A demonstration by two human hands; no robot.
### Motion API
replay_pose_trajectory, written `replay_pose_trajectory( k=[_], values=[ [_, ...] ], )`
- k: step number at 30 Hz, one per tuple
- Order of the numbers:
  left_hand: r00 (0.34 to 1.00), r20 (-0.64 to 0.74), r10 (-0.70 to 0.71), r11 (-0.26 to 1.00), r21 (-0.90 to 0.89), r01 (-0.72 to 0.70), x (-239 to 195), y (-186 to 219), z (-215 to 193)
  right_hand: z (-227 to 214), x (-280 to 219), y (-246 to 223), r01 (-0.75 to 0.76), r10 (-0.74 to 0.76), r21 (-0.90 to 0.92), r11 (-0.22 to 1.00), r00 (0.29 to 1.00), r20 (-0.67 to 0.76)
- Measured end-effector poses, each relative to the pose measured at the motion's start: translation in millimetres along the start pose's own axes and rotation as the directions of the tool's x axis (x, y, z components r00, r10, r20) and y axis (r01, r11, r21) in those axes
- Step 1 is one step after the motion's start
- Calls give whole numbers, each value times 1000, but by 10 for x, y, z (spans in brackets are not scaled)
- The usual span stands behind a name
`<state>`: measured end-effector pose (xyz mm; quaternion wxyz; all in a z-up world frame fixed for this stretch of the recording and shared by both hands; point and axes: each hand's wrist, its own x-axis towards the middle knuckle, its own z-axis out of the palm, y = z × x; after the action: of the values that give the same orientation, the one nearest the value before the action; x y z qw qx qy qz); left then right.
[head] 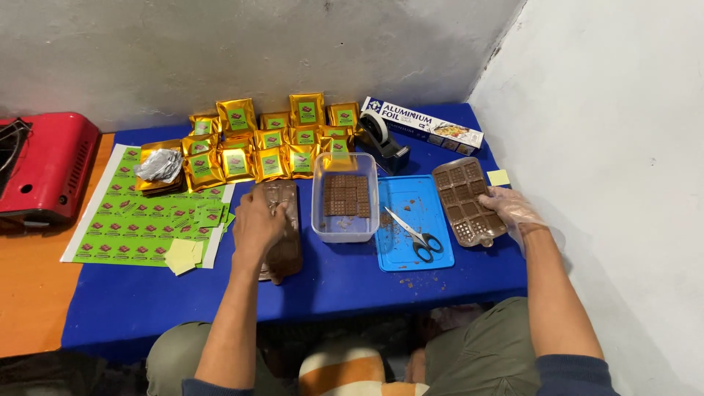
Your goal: The person sits on the floor and uses scissors to trim the edges of chocolate bars removed from a mold. They place the trimmed pieces into a clear plastic container and continue processing the chocolate bars.
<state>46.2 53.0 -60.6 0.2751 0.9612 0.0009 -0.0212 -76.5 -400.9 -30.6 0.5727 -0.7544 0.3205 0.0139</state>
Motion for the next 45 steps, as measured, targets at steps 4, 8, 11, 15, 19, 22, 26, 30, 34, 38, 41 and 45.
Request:
replay_pose_trajectory(
  k=[4, 8, 11, 15, 19, 22, 26, 30, 34, 38, 41, 45],
  values=[
    [992, 72, -101, 990, 110, 93, 33, -154, 217, 65, -180, -121, -72, 64, -170, 983, 997, -49],
    [980, 127, -150, 983, 124, 135, 23, -221, 312, -221, 452, 369, -72, 54, -295, 953, 996, -69],
    [982, 114, -150, 981, 138, 134, 32, -266, 404, -251, 494, 272, -95, 80, -383, 919, 995, -53],
    [993, 31, -111, 979, 178, 104, 64, -363, 561, -256, 599, 339, -109, 58, -806, 582, 994, -93],
    [993, 39, -116, 980, 169, 108, 37, -331, 481, -139, 461, 226, -135, 78, -868, 477, 991, -111],
    [990, 36, -138, 982, 137, 132, 6, -325, 437, 16, 190, 16, -189, 64, -869, 457, 982, -180],
    [993, 20, -117, 989, 98, 115, -59, -420, 437, 292, -89, -79, 1, -188, -863, 505, 976, -108],
    [988, 59, -143, 987, -66, 146, -425, -153, -86, 776, -642, -352, 202, -265, -725, 659, 964, 27],
    [984, 45, -170, 980, -98, 174, -623, -325, -19, 971, -928, -370, 230, -211, -730, 643, 970, 119],
    [984, 25, -179, 962, -203, 180, -775, -353, -60, 1094, -961, -271, 278, -201, -720, 635, 960, 193],
    [982, -19, -187, 949, -263, 176, -818, -356, -35, 1247, -983, -208, 379, -273, -661, 648, 925, 263],
    [980, -92, -174, 943, -302, 139, -857, -315, -29, 1551, -1024, -25, 521, -423, -553, 650, 853, 306]
  ],
)
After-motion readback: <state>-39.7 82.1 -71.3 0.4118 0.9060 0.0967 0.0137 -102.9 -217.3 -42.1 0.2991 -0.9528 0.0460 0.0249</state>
